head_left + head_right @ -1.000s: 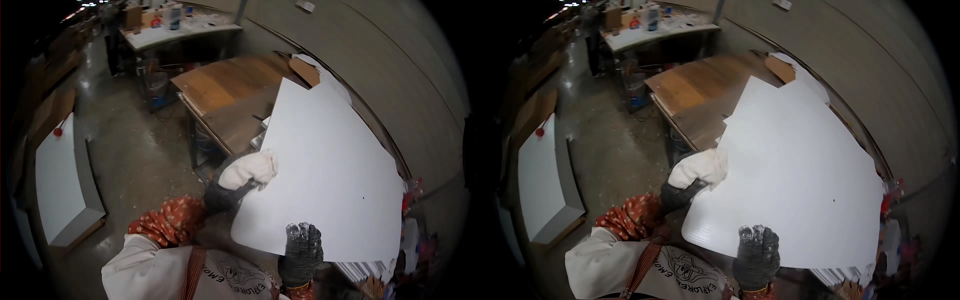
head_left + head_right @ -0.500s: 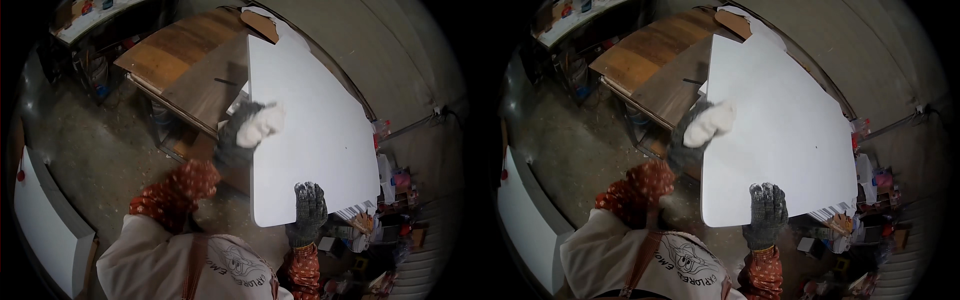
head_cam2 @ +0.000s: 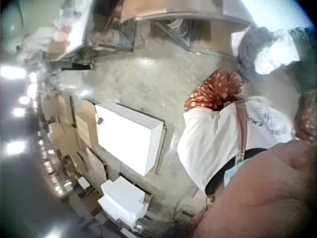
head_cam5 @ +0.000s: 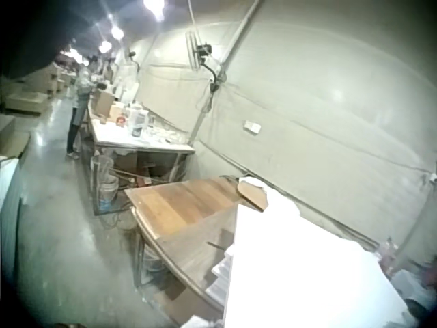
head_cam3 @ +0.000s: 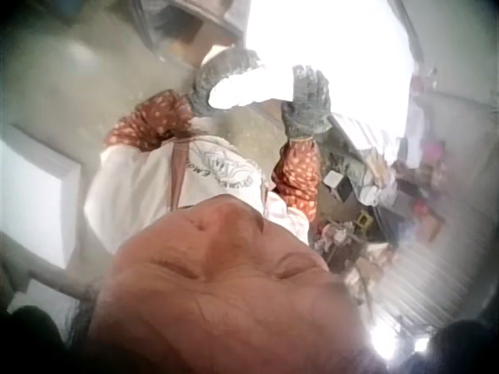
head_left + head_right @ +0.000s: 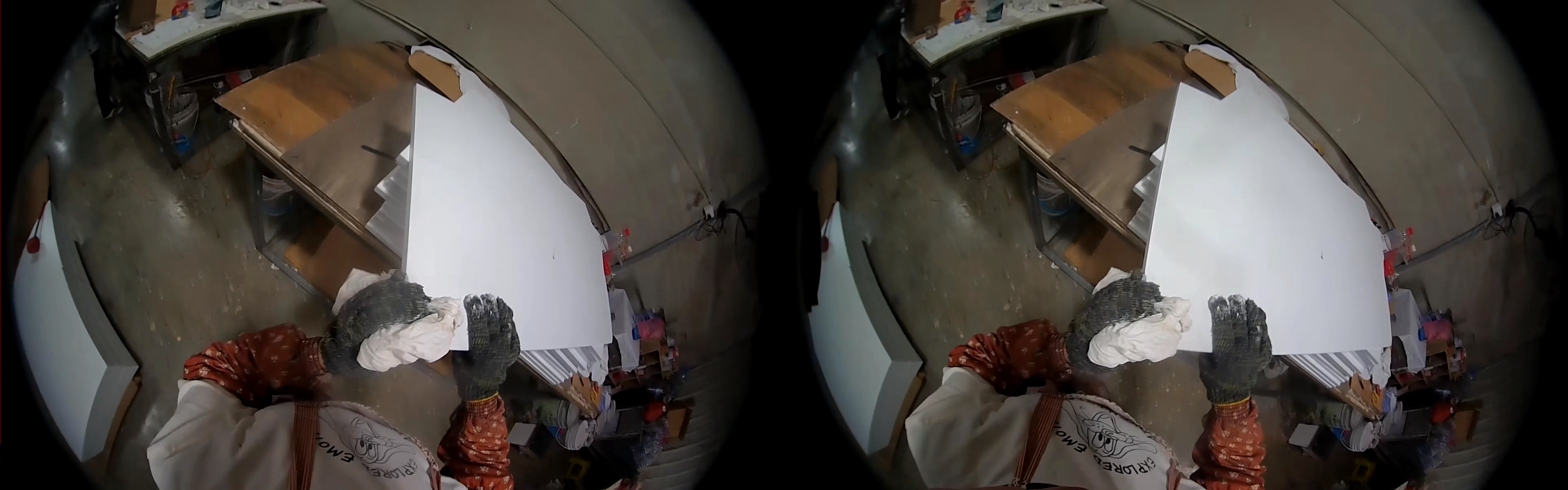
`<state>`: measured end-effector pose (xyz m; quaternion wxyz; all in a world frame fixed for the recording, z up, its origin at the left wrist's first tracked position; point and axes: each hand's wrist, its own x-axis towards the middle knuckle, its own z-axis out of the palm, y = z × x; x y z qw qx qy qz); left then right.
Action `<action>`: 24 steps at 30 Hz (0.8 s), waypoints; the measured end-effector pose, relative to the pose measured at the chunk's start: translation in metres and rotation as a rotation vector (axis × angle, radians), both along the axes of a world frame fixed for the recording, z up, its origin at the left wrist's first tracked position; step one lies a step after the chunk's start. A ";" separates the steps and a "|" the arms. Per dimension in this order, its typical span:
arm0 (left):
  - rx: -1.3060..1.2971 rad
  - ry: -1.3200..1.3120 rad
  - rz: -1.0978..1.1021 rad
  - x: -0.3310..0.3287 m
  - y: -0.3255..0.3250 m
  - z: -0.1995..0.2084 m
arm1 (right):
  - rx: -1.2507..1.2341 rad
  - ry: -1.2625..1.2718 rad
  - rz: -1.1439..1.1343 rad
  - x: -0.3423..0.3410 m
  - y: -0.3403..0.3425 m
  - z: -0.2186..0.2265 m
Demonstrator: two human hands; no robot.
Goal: The person cleans a stack of white rectangular panels on a workbench. They use a yellow sponge to wipe the surfaces and edges, then switch to a white cloth to wipe the panels again. The person handles the panels one at a time, lifting and turning them to access different sides.
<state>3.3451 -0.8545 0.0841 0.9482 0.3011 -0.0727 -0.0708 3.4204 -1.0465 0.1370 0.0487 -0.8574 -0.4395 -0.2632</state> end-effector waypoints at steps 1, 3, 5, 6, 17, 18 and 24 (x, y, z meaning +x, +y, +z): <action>0.170 -0.142 0.098 0.006 0.002 0.001 | -0.003 -0.008 -0.016 -0.001 -0.002 -0.002; 0.307 -0.450 0.244 0.028 0.009 0.010 | 0.008 -0.042 -0.031 0.000 -0.004 -0.006; 0.245 -0.806 0.289 0.060 0.027 0.024 | 0.031 -0.049 -0.026 -0.002 0.004 -0.005; 0.342 -0.857 0.322 0.082 0.035 0.015 | 0.017 -0.050 -0.069 -0.001 0.001 -0.009; 0.438 -0.379 0.271 0.191 0.231 0.061 | 0.075 -0.265 -0.249 0.002 0.021 -0.011; 0.621 -0.582 0.359 0.196 0.222 0.057 | 0.087 -0.295 -0.259 0.003 0.030 -0.006; 0.620 -0.878 0.148 0.236 0.211 0.035 | 0.079 -0.180 -0.531 -0.010 0.012 -0.038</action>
